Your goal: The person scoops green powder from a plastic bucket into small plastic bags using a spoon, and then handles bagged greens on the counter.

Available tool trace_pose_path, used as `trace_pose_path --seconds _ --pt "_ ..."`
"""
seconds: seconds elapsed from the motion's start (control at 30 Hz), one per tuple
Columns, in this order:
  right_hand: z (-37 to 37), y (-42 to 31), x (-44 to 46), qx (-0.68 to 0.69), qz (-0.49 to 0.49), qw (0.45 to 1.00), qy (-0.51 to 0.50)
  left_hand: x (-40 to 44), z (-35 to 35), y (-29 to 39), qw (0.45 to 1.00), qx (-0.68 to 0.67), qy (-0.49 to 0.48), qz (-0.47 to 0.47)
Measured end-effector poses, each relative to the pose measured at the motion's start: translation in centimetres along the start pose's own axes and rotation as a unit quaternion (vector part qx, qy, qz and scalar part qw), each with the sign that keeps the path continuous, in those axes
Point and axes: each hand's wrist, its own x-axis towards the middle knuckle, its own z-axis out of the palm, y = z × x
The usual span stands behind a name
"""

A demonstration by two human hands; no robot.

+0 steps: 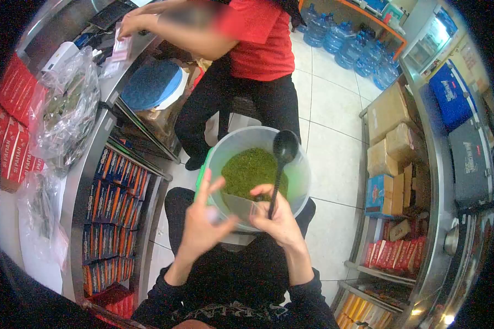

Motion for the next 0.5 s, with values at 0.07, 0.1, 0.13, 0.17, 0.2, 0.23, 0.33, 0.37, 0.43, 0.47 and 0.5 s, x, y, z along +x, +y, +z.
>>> trace_pose_path --seconds 0.07,0.1,0.13,0.17,0.2,0.23,0.33,0.37,0.43,0.47,0.5 --pt "1.1 0.2 0.3 -0.071 -0.030 0.997 0.001 -1.0 1.9 1.3 0.991 0.101 -0.055 0.068" --pt "1.3 0.5 0.3 -0.145 -0.064 0.987 -0.006 -1.7 2.4 1.1 0.991 0.075 -0.105 0.044" --pt "0.7 0.9 0.1 -0.200 -0.070 0.977 -0.032 -1.5 2.0 0.5 0.994 0.061 -0.073 0.059" --pt "0.0 0.1 0.0 -0.199 -0.065 0.977 -0.029 -1.3 0.8 -1.0 0.993 0.079 -0.044 0.081" --pt "-0.6 -1.5 0.2 -0.311 -0.008 0.949 0.049 -1.4 -0.8 -2.6 0.999 -0.021 -0.012 0.043" --pt "-1.1 -2.5 0.6 -0.416 0.050 0.899 0.125 -1.4 -2.3 -3.4 0.993 -0.120 0.020 0.002" --pt "-5.2 4.1 5.9 -0.729 0.004 0.656 0.195 -1.5 -5.4 -3.2 0.972 -0.206 0.054 -0.100" --pt "-6.5 7.4 7.9 -0.763 0.096 0.629 0.113 -1.5 -5.4 -3.7 0.972 -0.206 0.052 -0.100" --pt "-10.1 14.0 10.5 -0.716 0.010 0.633 -0.293 -1.5 -5.1 -4.9 0.962 -0.250 0.079 -0.075" --pt "-10.8 16.4 11.3 -0.731 0.009 0.621 -0.284 -1.5 -5.0 -5.5 0.953 -0.279 0.090 -0.071" --pt "-11.3 18.3 11.9 -0.746 0.008 0.607 -0.274 -1.7 -5.2 -5.5 0.954 -0.279 0.089 -0.071"
